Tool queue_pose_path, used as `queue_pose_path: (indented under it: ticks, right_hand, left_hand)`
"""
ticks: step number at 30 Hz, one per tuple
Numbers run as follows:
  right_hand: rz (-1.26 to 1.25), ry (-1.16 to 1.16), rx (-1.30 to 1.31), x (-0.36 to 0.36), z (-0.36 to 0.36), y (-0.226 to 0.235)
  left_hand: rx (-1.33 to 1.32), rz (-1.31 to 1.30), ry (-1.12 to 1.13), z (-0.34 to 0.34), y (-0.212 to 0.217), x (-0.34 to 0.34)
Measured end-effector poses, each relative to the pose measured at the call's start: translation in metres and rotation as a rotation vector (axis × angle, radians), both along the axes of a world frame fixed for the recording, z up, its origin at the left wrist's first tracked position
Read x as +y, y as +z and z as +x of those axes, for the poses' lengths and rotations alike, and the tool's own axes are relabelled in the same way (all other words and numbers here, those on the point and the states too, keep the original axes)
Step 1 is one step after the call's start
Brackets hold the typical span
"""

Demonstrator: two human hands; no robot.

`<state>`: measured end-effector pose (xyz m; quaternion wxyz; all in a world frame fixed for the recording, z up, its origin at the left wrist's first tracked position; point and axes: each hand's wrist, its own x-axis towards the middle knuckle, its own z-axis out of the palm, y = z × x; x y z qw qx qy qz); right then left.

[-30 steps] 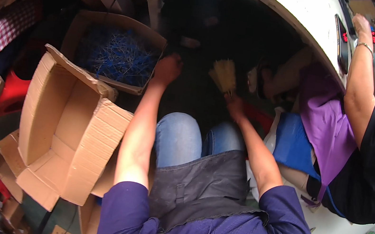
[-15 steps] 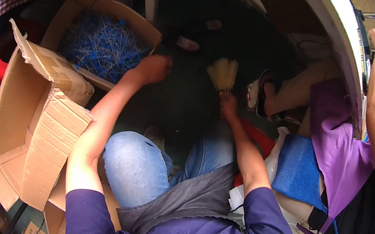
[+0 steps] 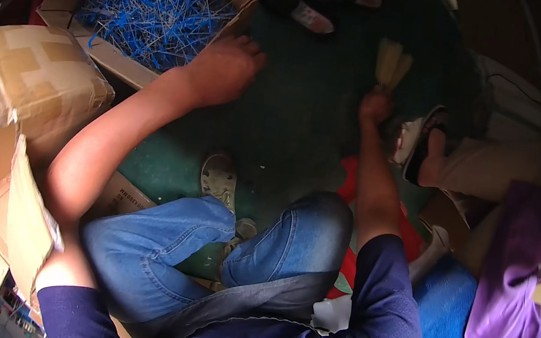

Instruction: The person adjusts a cardboard partition on the workbench, gathers a bundle of wire brushes and foam sleeves, and walks across the workshop holding them.

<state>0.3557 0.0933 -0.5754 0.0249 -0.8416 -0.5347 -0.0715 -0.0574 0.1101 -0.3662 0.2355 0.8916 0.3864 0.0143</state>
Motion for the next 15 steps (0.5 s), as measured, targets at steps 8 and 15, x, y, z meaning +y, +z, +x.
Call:
queue_pose_path:
  ticks: [8,15]
  right_hand:
    - [0.104,0.052,-0.170,-0.005,0.022,-0.025]
    - [0.179,0.046,-0.019,-0.013,0.014,-0.025]
  left_hand:
    - [-0.101,0.002,0.285,0.088,-0.108,0.028]
    - [-0.305,0.058,0.597,0.116,-0.154,0.065]
